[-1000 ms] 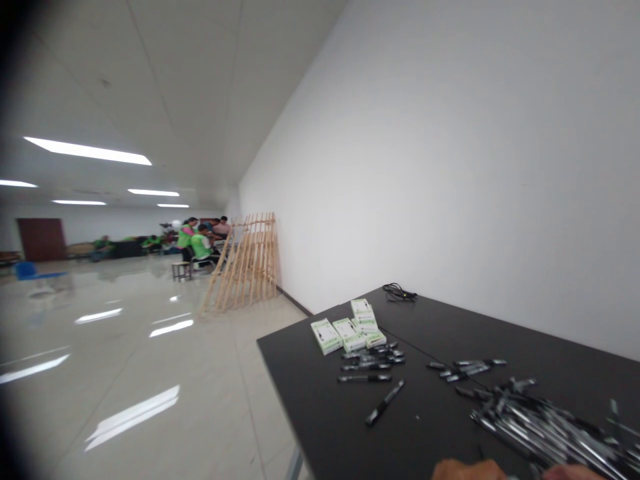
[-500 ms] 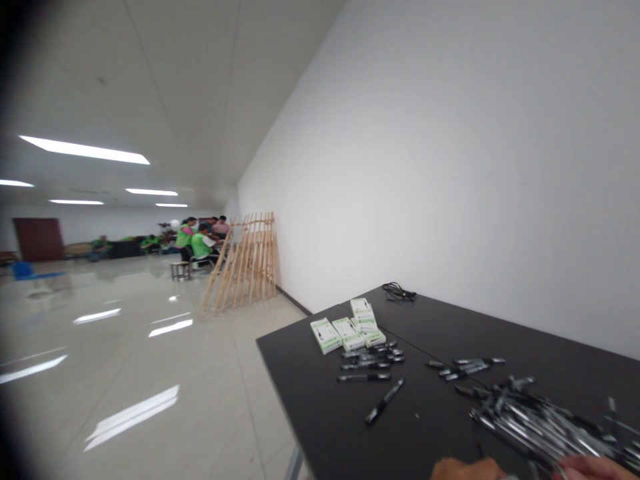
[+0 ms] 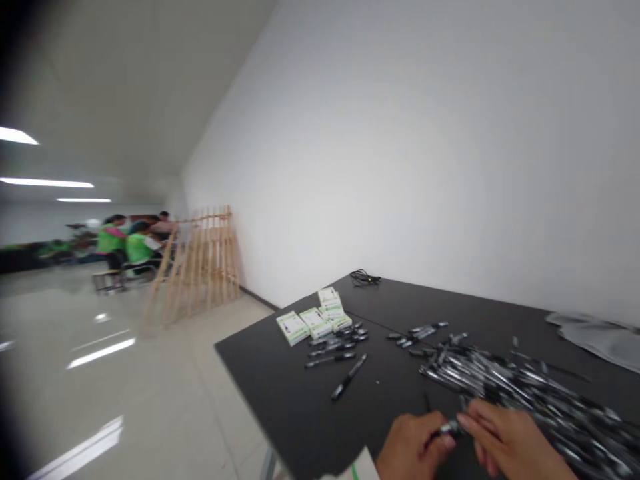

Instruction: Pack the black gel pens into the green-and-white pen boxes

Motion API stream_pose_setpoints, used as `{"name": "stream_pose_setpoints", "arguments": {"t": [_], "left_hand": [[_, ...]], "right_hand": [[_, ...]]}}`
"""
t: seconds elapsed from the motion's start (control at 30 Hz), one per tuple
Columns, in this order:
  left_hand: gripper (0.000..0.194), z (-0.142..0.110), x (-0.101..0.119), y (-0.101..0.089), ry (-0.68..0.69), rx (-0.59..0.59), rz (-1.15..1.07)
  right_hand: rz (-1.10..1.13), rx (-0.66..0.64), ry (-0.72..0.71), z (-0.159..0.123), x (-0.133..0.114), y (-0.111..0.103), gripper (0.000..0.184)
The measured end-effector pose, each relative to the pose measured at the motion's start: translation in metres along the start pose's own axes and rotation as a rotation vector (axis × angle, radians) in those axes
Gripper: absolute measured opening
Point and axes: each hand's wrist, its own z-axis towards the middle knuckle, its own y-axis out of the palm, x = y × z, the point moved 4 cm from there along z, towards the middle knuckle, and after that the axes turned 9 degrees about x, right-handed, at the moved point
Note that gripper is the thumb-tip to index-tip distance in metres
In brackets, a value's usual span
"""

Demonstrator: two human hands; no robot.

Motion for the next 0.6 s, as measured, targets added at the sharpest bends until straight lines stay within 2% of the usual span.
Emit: {"name": "stream_pose_setpoints", "arguments": {"t": [0.1, 0.2, 0.37, 0.53, 0.6], "left_hand": [[0.029, 0.005, 0.003, -0.005, 0.04, 0.003, -0.074], [0.033, 0.011, 0.004, -0.008, 0.054, -0.01, -0.149], [0.033, 0.012, 0.009, -0.013, 0.079, -0.038, -0.221], [0.034, 0.012, 0.011, -0.016, 0.088, -0.043, -0.253], [0.034, 0.012, 0.012, -0.016, 0.088, -0.034, -0.253]], "right_hand": [[-0.075, 0.081, -0.087, -0.004, -0.043, -0.013, 0.036], [-0.039, -0.008, -0.095, -0.003, -0.066, -0.02, 0.03], [-0.081, -0.04, -0.141, 0.001, -0.076, -0.034, 0.044], [0.077, -0.074, -0.104, 0.002, -0.079, -0.038, 0.025], [-0.004, -0.051, -0.128, 0.002, -0.082, -0.037, 0.028]]}}
